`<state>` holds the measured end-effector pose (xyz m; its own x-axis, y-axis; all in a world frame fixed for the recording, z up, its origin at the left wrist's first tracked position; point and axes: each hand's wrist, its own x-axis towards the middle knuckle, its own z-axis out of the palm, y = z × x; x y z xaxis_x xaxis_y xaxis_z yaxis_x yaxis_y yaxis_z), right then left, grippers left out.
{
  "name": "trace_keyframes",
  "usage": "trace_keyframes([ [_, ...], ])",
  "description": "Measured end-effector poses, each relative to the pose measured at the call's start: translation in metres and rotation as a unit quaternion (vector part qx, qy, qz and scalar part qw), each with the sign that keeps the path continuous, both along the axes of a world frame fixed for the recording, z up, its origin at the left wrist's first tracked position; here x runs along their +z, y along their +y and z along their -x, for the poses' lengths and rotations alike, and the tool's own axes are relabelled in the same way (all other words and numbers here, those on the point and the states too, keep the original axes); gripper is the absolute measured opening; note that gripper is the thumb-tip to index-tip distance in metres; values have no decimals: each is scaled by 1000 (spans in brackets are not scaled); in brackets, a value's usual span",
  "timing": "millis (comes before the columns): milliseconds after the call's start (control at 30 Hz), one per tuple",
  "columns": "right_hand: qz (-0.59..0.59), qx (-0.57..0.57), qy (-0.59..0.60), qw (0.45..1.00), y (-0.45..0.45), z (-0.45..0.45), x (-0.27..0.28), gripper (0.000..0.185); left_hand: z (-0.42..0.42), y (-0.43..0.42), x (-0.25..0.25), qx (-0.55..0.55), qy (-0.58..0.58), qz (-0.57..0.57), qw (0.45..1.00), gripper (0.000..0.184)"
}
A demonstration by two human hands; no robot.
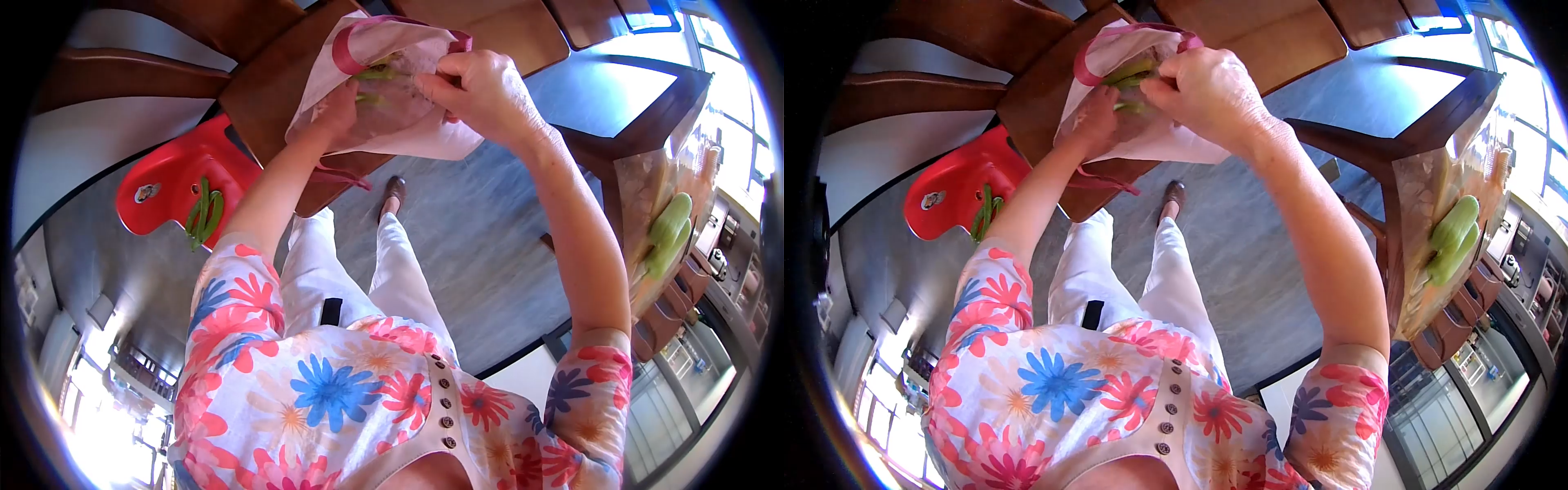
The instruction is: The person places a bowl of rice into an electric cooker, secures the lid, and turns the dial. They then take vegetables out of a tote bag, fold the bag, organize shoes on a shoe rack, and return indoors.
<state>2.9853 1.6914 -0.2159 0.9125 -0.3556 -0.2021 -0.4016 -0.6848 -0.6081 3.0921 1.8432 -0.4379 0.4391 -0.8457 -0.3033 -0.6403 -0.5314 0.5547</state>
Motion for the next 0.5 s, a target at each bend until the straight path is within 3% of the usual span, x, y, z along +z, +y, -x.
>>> trace_keyframes([
  [67, -24, 0, 8, 1000, 6, 2, 3, 22, -16, -9, -8, 56, -18, 30, 998, 29],
  [167, -36, 21, -13, 999, 14, 6, 5, 22, -30, -20, -74, 114, 117, -9, 986, 36],
  [233, -18, 29, -4, 999, 17, 11, 5, 22, -31, -20, -86, 140, 143, -21, 979, 37],
  [500, -103, -34, 58, 992, 20, 33, -2, 20, -23, 2, -87, 157, 92, 3, 983, 39],
])
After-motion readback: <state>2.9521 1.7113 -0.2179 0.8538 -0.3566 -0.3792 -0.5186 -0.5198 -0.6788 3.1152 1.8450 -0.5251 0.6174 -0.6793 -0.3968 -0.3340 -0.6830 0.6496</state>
